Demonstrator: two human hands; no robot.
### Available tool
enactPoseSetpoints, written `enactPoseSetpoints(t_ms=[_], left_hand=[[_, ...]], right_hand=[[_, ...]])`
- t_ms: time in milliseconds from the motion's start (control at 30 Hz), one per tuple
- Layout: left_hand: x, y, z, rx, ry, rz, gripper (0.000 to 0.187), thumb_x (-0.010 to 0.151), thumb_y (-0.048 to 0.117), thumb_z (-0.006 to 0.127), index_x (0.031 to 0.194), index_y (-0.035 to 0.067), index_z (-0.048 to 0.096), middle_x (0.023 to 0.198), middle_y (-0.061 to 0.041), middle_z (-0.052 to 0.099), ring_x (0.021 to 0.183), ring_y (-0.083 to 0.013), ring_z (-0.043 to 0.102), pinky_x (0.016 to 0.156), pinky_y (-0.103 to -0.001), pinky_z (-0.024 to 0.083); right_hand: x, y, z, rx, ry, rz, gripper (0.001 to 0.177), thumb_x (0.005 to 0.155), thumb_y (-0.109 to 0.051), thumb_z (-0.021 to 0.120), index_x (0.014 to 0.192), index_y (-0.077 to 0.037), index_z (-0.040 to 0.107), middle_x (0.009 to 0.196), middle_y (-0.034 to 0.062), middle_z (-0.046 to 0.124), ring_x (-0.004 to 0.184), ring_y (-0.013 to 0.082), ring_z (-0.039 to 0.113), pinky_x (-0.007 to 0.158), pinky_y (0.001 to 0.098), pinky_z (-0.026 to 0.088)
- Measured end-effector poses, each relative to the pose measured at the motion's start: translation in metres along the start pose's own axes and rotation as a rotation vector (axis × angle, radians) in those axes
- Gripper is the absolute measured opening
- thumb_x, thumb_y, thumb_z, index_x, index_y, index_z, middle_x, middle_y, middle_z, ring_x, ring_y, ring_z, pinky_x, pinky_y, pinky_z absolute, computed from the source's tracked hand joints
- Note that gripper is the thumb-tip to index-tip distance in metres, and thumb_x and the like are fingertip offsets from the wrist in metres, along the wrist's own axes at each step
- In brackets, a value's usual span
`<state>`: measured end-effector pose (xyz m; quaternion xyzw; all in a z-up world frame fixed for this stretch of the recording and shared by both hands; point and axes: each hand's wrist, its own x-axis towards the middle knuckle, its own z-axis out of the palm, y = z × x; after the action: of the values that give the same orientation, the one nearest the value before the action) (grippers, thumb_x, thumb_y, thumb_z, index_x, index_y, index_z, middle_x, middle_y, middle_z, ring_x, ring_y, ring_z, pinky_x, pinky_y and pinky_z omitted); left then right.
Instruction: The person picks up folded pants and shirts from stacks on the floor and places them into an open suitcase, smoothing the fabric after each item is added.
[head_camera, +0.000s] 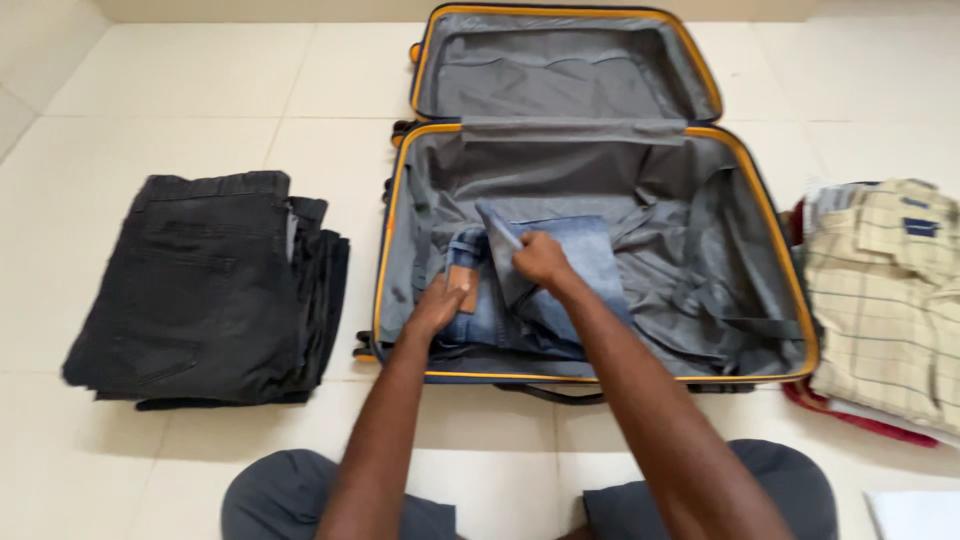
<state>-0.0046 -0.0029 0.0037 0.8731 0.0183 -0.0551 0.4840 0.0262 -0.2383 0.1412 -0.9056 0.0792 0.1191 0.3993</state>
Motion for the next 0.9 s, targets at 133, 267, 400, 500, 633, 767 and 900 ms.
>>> enactPoseSetpoints(t_ms=[133, 267, 400, 500, 633, 767, 900], left_hand=[[-0.022, 0.035, -0.014, 0.049, 0.019, -0.008, 0.06, 0.078, 0.03, 0.081, 0.127, 0.002, 0.059, 0.119, -0.025, 0.069, 0.116, -0.0409, 0.066, 0.099, -0.045, 0.051], [-0.026, 0.049, -0.017, 0.166, 0.056, 0.027, 0.066, 0.073, 0.022, 0.084, 0.13, 0.003, 0.056, 0.12, -0.025, 0.069, 0.116, -0.0425, 0.065, 0.1, -0.047, 0.051], [-0.03, 0.064, -0.021, 0.165, 0.124, 0.042, 0.064, 0.076, 0.019, 0.082, 0.132, 0.003, 0.056, 0.12, -0.026, 0.069, 0.116, -0.0433, 0.064, 0.1, -0.048, 0.051], [-0.035, 0.08, -0.031, 0.062, 0.167, 0.029, 0.059, 0.076, 0.017, 0.077, 0.131, 0.007, 0.06, 0.119, -0.024, 0.07, 0.115, -0.0416, 0.065, 0.098, -0.047, 0.051], [-0.025, 0.069, -0.025, -0.009, 0.303, 0.137, 0.061, 0.074, 0.02, 0.077, 0.131, 0.005, 0.061, 0.12, -0.024, 0.07, 0.114, -0.0404, 0.066, 0.096, -0.046, 0.052], [-0.013, 0.038, -0.018, 0.179, 0.186, 0.016, 0.053, 0.081, 0.024, 0.075, 0.129, 0.004, 0.067, 0.12, -0.025, 0.072, 0.116, -0.0417, 0.067, 0.099, -0.047, 0.052], [-0.024, 0.037, -0.025, 0.122, 0.008, -0.195, 0.062, 0.073, 0.035, 0.087, 0.121, -0.001, 0.069, 0.112, -0.022, 0.074, 0.104, -0.0355, 0.072, 0.091, -0.042, 0.055]], right_hand=[[-0.017, 0.003, -0.088, 0.087, 0.066, -0.151, 0.036, 0.075, -0.009, 0.061, 0.107, -0.004, 0.077, 0.086, 0.0138, 0.077, 0.076, 0.0241, 0.073, 0.065, 0.0373, 0.055], [-0.029, 0.027, -0.187, 0.11, 0.163, -0.112, 0.036, 0.076, -0.007, 0.063, 0.109, -0.005, 0.075, 0.08, 0.0084, 0.071, 0.067, 0.0181, 0.064, 0.056, 0.0344, 0.048], [-0.05, 0.07, -0.282, 0.095, 0.308, -0.083, 0.038, 0.076, -0.006, 0.063, 0.113, -0.004, 0.073, 0.081, 0.0077, 0.069, 0.067, 0.0167, 0.063, 0.055, 0.0322, 0.048], [-0.076, 0.12, -0.335, 0.121, 0.36, 0.02, 0.042, 0.076, -0.006, 0.064, 0.117, -0.003, 0.07, 0.078, 0.0103, 0.067, 0.063, 0.0192, 0.059, 0.052, 0.0344, 0.044], [-0.098, 0.196, -0.351, 0.096, 0.342, 0.173, 0.049, 0.07, -0.003, 0.065, 0.118, 0.002, 0.073, 0.081, 0.0145, 0.07, 0.067, 0.0228, 0.064, 0.057, 0.0355, 0.05], [-0.105, 0.23, -0.322, 0.023, 0.449, 0.206, 0.049, 0.073, -0.009, 0.07, 0.122, -0.001, 0.074, 0.095, 0.0176, 0.075, 0.08, 0.0254, 0.071, 0.069, 0.037, 0.057], [-0.096, 0.23, -0.314, -0.065, 0.467, 0.147, 0.053, 0.075, -0.02, 0.073, 0.125, -0.001, 0.071, 0.103, 0.0217, 0.077, 0.09, 0.0307, 0.075, 0.081, 0.0383, 0.058]])
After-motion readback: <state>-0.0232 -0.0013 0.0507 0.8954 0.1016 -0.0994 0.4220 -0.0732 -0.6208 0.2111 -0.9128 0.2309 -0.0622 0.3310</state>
